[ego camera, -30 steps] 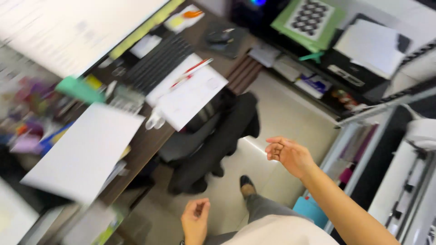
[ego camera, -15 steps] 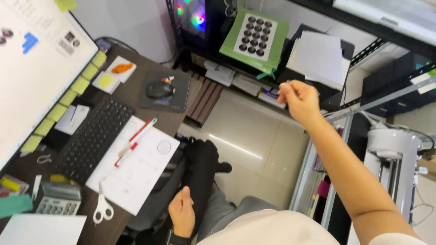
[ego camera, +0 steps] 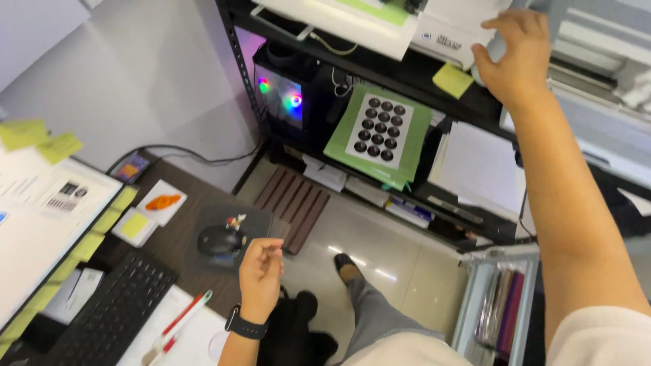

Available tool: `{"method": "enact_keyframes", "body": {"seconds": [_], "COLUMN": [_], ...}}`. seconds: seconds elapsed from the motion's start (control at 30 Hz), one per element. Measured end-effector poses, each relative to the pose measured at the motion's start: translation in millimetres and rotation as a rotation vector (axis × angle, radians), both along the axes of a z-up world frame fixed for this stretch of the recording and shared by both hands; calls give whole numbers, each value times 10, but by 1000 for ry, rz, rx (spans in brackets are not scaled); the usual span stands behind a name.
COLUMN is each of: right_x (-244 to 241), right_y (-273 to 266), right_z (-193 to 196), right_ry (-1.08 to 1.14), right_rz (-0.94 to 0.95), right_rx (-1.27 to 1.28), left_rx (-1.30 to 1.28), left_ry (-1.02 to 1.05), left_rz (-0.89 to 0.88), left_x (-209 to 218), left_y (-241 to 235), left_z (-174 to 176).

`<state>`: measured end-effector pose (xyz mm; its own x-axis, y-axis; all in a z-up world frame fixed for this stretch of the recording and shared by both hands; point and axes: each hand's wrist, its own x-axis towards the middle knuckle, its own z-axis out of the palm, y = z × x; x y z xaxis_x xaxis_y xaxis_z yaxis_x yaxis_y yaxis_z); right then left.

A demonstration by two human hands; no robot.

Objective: The person is producing stickers by loading printed sheets into a cutting machine and then manually peeling away the excess material.

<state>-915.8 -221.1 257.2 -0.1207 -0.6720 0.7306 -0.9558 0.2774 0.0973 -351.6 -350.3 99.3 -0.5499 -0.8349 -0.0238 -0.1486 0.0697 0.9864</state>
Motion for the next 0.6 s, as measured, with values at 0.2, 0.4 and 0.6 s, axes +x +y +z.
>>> {"method": "enact_keyframes", "body": {"seconds": [0.2,0.4,0.6], "right_x": [-1093,-1292,-1294], "right_y": [-755,-888,-925], "right_z": [-23,-106,-94], "right_ry": [-156,57,90], "right_rz": [-73,108,129], "right_rx": [137,-3,-38], "left_rx": [270,347,499], "left_ry": [180,129,259], "left_rz": [19,14,56], "left_x": [-1372,-2764,-3840], "left_y": [-630,-1178,-1543], "left_z": [-169,124,543]}}
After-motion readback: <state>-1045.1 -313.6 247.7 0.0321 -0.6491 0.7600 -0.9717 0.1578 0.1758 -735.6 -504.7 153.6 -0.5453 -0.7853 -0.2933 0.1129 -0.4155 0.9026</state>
